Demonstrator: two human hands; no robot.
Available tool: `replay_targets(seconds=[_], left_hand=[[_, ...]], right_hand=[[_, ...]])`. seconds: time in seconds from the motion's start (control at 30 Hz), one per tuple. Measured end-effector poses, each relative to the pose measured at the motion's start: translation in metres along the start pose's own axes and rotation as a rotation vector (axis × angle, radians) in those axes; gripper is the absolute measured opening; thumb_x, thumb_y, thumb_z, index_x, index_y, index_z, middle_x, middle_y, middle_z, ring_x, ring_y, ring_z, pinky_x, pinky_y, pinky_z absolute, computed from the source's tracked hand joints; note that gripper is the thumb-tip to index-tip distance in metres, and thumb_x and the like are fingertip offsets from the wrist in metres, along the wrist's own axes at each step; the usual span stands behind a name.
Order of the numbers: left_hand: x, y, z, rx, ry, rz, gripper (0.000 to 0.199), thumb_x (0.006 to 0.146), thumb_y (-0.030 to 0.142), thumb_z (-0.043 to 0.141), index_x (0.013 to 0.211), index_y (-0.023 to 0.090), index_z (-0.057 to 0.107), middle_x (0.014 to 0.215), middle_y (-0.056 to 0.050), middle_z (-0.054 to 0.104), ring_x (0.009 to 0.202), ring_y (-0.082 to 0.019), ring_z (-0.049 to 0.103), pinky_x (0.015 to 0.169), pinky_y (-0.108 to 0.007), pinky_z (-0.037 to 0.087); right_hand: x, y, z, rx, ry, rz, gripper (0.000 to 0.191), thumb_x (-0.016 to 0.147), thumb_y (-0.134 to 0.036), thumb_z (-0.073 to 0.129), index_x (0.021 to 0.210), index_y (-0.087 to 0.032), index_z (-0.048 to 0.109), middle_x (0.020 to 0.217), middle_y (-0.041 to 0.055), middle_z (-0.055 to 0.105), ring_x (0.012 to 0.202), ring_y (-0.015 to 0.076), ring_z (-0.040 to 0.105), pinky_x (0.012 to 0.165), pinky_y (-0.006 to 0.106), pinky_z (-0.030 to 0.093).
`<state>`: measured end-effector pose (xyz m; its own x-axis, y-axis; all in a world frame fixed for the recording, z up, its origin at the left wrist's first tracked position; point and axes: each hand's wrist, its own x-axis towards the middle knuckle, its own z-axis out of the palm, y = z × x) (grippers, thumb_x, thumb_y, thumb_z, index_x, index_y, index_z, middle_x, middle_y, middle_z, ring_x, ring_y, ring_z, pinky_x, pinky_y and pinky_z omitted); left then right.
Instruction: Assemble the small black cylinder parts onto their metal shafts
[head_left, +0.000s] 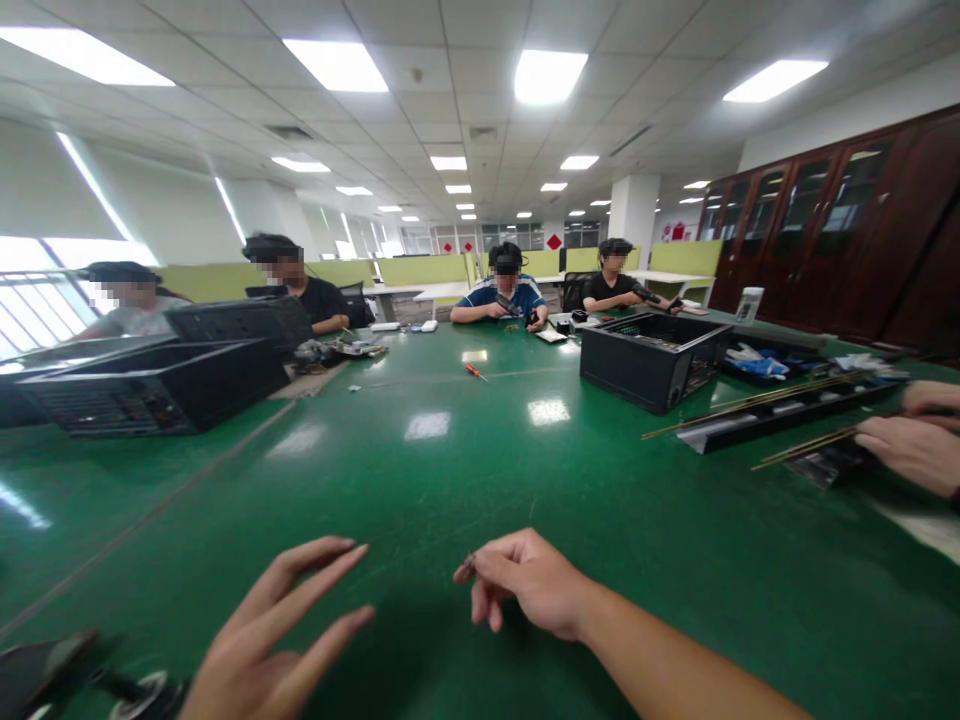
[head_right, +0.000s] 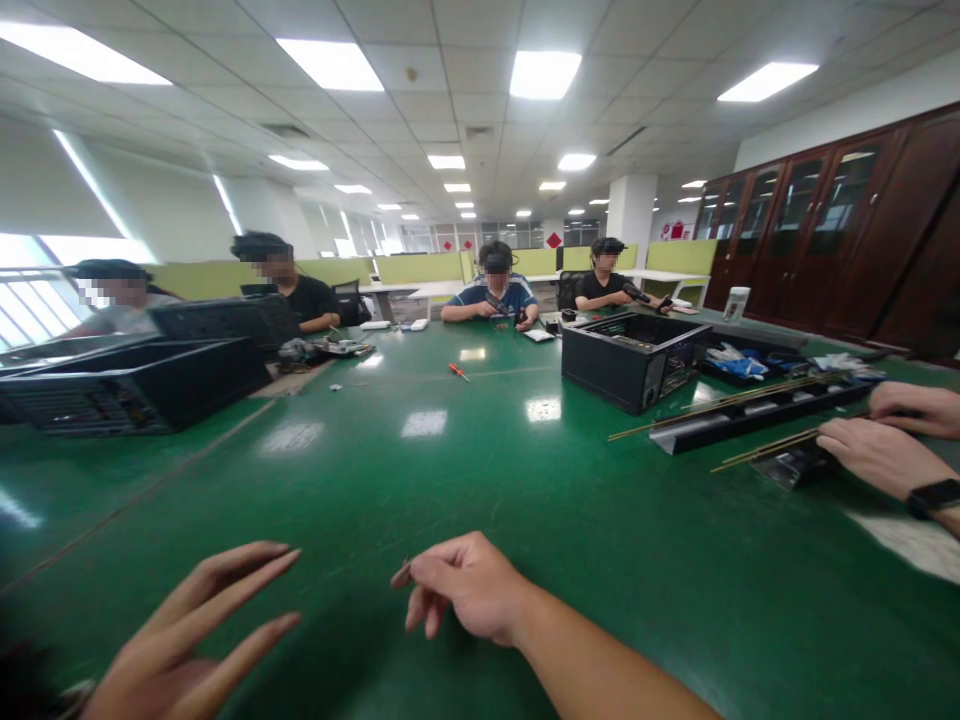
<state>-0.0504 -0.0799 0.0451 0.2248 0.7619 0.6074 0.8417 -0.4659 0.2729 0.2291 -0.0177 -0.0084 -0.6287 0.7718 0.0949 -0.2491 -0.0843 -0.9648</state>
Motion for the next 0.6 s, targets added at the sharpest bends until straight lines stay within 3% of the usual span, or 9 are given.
replay_targets(seconds=[0.13, 0.27, 0.47, 0.53, 0.6], left_hand=[[0.037, 0.055, 0.050, -0.394, -0.135, 0.106, 0.035, 0.082, 0.039, 0.071, 0.116, 0.038, 0.068, 0.113, 0.000, 0.066, 0.102, -0.019, 0.066, 0.088, -0.027, 0.056], [0.051, 0.086, 0.071, -0.668, -0.101, 0.029, 0.020, 0.081, 0.030, 0.073, 0.101, 0.034, 0.075, 0.096, -0.001, 0.069, 0.086, -0.015, 0.068, 0.076, -0.023, 0.056], [0.048, 0.089, 0.064, -0.749, -0.065, -0.074, 0.007, 0.078, 0.028, 0.075, 0.086, 0.028, 0.076, 0.092, -0.002, 0.071, 0.086, -0.017, 0.069, 0.077, -0.024, 0.058], [0.046, 0.080, 0.052, -0.678, -0.009, -0.167, 0.011, 0.080, 0.032, 0.072, 0.090, 0.026, 0.074, 0.092, -0.002, 0.072, 0.087, -0.017, 0.070, 0.080, -0.025, 0.058], [0.045, 0.065, 0.035, -0.610, 0.097, -0.283, 0.027, 0.084, 0.039, 0.067, 0.107, 0.025, 0.068, 0.094, -0.003, 0.072, 0.085, -0.018, 0.070, 0.080, -0.028, 0.059]], right_hand=[[-0.004, 0.000, 0.001, 0.126, -0.004, -0.054, 0.053, 0.077, -0.058, 0.072, 0.090, -0.006, 0.073, 0.058, 0.0034, 0.063, 0.045, 0.0085, 0.051, 0.045, 0.020, 0.037], [-0.004, 0.000, -0.002, 0.254, 0.026, -0.098, 0.056, 0.070, -0.060, 0.077, 0.082, -0.005, 0.074, 0.056, 0.0043, 0.061, 0.045, 0.0088, 0.052, 0.042, 0.018, 0.035], [-0.004, -0.001, -0.001, 0.220, -0.009, -0.087, 0.056, 0.072, -0.064, 0.073, 0.083, -0.009, 0.074, 0.062, 0.0048, 0.063, 0.050, 0.0113, 0.055, 0.047, 0.021, 0.040], [-0.007, -0.005, 0.000, 0.021, 0.094, -0.145, 0.049, 0.078, -0.059, 0.070, 0.092, -0.012, 0.075, 0.067, 0.0051, 0.065, 0.054, 0.0119, 0.056, 0.052, 0.024, 0.043], [-0.011, -0.011, 0.001, -0.300, 0.241, -0.287, 0.031, 0.081, -0.044, 0.072, 0.092, -0.015, 0.077, 0.070, 0.0046, 0.066, 0.060, 0.0123, 0.057, 0.060, 0.025, 0.044]])
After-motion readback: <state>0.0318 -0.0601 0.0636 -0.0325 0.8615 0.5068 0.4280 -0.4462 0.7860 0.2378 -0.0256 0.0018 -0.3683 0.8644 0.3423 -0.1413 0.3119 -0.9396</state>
